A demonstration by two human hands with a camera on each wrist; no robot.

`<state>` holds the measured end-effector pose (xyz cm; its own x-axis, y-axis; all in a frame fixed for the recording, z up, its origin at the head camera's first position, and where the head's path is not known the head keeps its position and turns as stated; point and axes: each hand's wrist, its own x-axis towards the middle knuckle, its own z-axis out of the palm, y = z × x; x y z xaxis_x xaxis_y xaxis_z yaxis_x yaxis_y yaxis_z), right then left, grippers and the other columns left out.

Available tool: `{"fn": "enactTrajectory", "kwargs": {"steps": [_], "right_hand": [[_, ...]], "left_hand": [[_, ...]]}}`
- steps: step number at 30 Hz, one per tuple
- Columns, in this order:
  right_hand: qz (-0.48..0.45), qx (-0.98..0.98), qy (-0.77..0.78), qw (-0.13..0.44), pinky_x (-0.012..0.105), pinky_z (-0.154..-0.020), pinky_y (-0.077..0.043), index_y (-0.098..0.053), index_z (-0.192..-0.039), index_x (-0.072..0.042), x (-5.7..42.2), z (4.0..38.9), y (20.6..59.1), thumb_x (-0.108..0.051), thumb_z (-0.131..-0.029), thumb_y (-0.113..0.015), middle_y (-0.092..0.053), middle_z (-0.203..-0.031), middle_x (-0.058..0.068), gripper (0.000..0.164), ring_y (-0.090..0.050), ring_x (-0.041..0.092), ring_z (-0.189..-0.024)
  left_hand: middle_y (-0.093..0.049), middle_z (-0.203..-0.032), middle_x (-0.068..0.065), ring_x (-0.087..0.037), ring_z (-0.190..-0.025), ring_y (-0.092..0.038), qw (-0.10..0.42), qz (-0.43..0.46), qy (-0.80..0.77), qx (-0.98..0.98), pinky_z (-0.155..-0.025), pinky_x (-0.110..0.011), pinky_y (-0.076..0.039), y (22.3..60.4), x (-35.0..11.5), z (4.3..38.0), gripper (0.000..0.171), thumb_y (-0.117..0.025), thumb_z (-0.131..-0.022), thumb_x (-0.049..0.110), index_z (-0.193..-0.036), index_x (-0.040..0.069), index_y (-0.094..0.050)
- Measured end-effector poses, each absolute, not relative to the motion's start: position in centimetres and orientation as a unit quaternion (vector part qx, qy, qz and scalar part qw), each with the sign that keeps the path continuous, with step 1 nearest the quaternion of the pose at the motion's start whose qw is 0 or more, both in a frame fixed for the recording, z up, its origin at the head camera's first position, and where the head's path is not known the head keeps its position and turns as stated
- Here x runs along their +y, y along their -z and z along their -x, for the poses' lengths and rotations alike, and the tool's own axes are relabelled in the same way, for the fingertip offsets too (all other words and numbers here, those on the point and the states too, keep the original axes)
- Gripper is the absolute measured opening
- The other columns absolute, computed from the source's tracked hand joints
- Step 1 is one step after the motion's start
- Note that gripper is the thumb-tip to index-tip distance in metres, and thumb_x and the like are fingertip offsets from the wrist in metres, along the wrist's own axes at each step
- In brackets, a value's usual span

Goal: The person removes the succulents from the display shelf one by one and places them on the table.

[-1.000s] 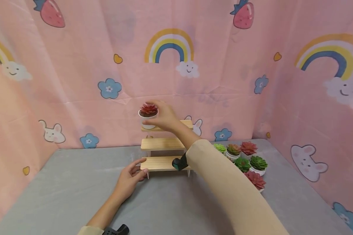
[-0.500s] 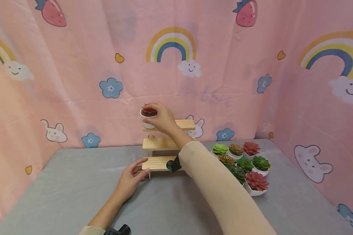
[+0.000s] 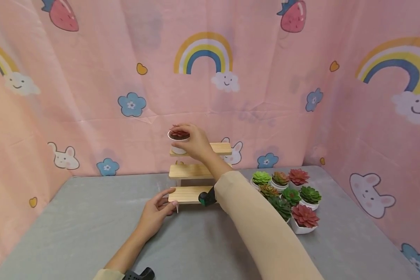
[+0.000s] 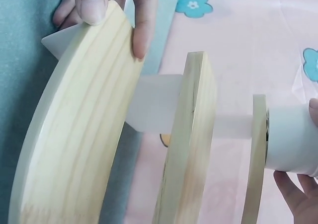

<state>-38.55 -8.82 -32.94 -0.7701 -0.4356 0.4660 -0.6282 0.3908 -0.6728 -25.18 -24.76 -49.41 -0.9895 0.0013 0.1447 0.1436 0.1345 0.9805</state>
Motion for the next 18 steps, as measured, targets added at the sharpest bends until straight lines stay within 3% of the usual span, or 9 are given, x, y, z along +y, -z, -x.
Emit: {"fn": "enactTrajectory", "kwargs": {"steps": [6,13,18], "right_hand": [[-0.31,-0.833,-0.445,0.108,0.038,-0.092,-0.057,-0.07,-0.126,-0.009,-6.8,37.2,33.0,-0.013,-0.088,-0.08,-0.062,-0.142,0.005,0.04,-0.064,0.023,-0.121],[-0.309,-0.843,-0.425,0.114,0.04,-0.094,-0.056,-0.07,-0.127,-0.01,-3.9,34.6,33.0,-0.014,-0.087,-0.081,-0.062,-0.141,0.006,0.041,-0.061,0.024,-0.123],[-0.291,-0.851,-0.422,0.113,0.039,-0.083,-0.059,-0.07,-0.128,-0.014,-0.9,31.6,33.2,-0.017,-0.086,-0.082,-0.061,-0.143,0.005,0.044,-0.059,0.025,-0.125]], "left_hand": [[-0.072,-0.118,-0.023,-0.024,-0.093,-0.076,0.063,0.054,0.644,-0.761,-0.073,-0.027,-0.061,49.5,-24.4,25.2,0.049,-0.076,-0.092,0.02,-0.138,0.013,-0.061],[-0.072,-0.118,-0.021,-0.024,-0.094,-0.076,0.064,0.049,0.637,-0.767,-0.072,-0.026,-0.06,49.5,-24.4,25.2,0.048,-0.076,-0.092,0.022,-0.137,0.016,-0.062],[-0.072,-0.119,-0.023,-0.024,-0.093,-0.076,0.072,0.044,0.627,-0.774,-0.071,-0.026,-0.06,49.5,-24.5,25.0,0.048,-0.075,-0.092,0.022,-0.138,0.015,-0.061]]}}
